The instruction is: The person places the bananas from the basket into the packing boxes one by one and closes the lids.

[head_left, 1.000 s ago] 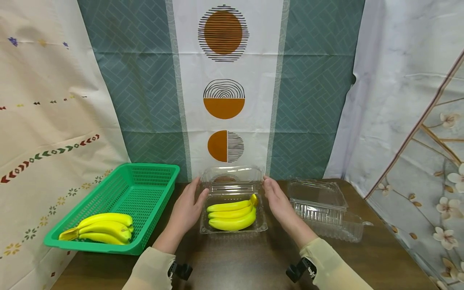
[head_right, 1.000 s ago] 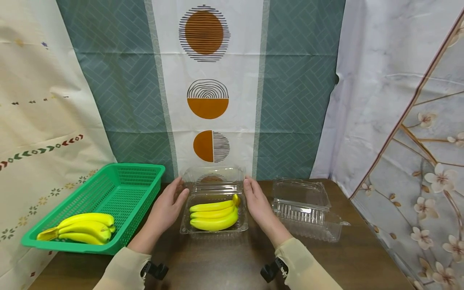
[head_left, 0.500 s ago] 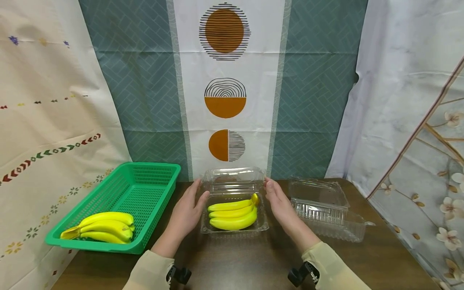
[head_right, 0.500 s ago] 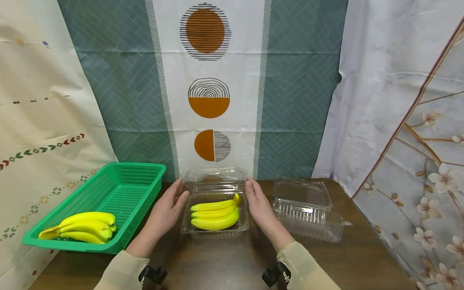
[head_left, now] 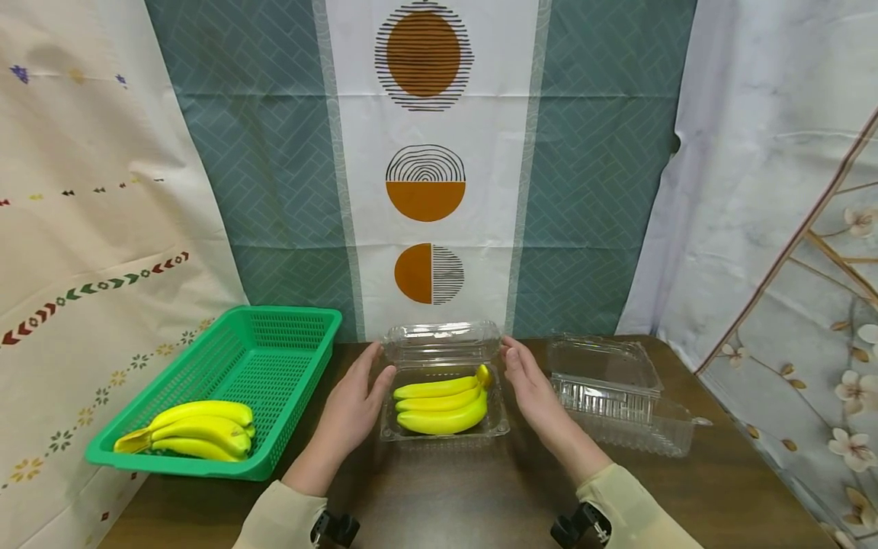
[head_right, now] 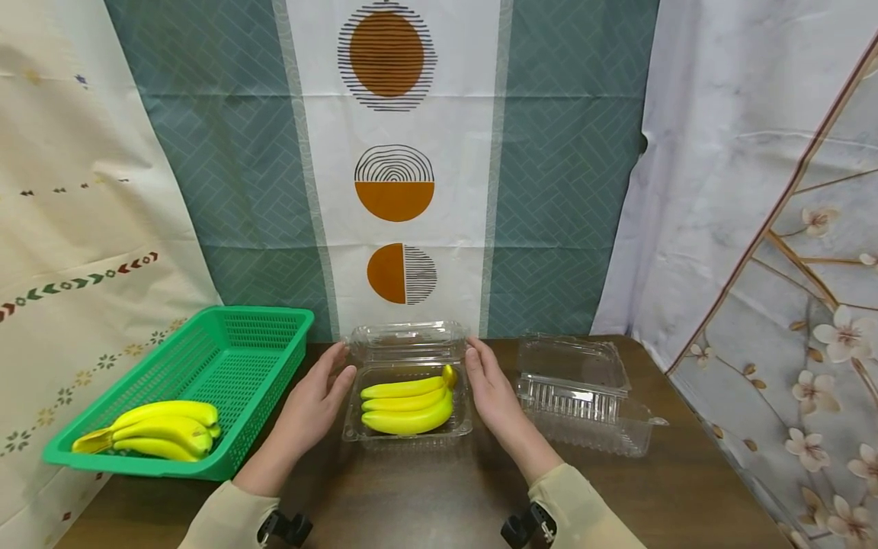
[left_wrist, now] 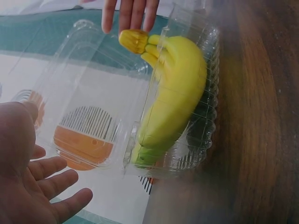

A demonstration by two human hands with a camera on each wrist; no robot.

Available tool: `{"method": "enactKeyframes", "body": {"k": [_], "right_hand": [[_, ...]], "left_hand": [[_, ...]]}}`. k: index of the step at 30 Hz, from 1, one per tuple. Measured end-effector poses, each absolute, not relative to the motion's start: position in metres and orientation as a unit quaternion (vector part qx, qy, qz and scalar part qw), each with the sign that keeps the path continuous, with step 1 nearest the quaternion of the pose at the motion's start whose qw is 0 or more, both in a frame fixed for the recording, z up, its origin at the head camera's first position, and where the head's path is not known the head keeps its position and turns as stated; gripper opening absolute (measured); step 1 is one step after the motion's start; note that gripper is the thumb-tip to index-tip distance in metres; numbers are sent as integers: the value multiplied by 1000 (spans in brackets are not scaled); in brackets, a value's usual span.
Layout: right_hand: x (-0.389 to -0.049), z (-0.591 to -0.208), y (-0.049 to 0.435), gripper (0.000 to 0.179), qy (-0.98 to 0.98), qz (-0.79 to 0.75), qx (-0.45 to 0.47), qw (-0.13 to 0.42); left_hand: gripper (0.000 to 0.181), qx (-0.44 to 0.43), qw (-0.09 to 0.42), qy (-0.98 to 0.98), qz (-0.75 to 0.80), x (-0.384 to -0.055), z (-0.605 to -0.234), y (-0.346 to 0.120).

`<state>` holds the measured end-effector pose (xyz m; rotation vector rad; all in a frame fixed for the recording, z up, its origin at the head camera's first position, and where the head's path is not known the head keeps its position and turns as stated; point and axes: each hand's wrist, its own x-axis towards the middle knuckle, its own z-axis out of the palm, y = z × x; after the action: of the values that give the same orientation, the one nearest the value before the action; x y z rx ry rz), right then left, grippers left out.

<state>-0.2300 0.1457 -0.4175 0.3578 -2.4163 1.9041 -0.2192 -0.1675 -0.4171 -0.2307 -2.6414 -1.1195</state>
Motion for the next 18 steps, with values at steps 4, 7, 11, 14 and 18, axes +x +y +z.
{"method": "enactKeyframes", "body": {"k": [4, 7, 11, 14, 18], "right_hand": [[-227, -417, 147, 62, -790, 602, 112, 23], [-226, -418, 148, 66, -799, 591, 112, 22], [-226, -420, 148, 71, -807, 580, 106, 22], [-224, -421, 148, 67, -810, 577, 101, 24], [-221, -424, 149, 63, -810, 577, 104, 25]], "left_hand": [[70, -79, 132, -910, -384, -218, -419, -168], [71, -81, 136, -912, -378, -217, -421, -168], [71, -79, 139, -913, -376, -216, -422, -168], [70, -76, 137, -913, -377, -215, -423, -168], [70, -73, 133, -915, -374, -213, -425, -170]]}}
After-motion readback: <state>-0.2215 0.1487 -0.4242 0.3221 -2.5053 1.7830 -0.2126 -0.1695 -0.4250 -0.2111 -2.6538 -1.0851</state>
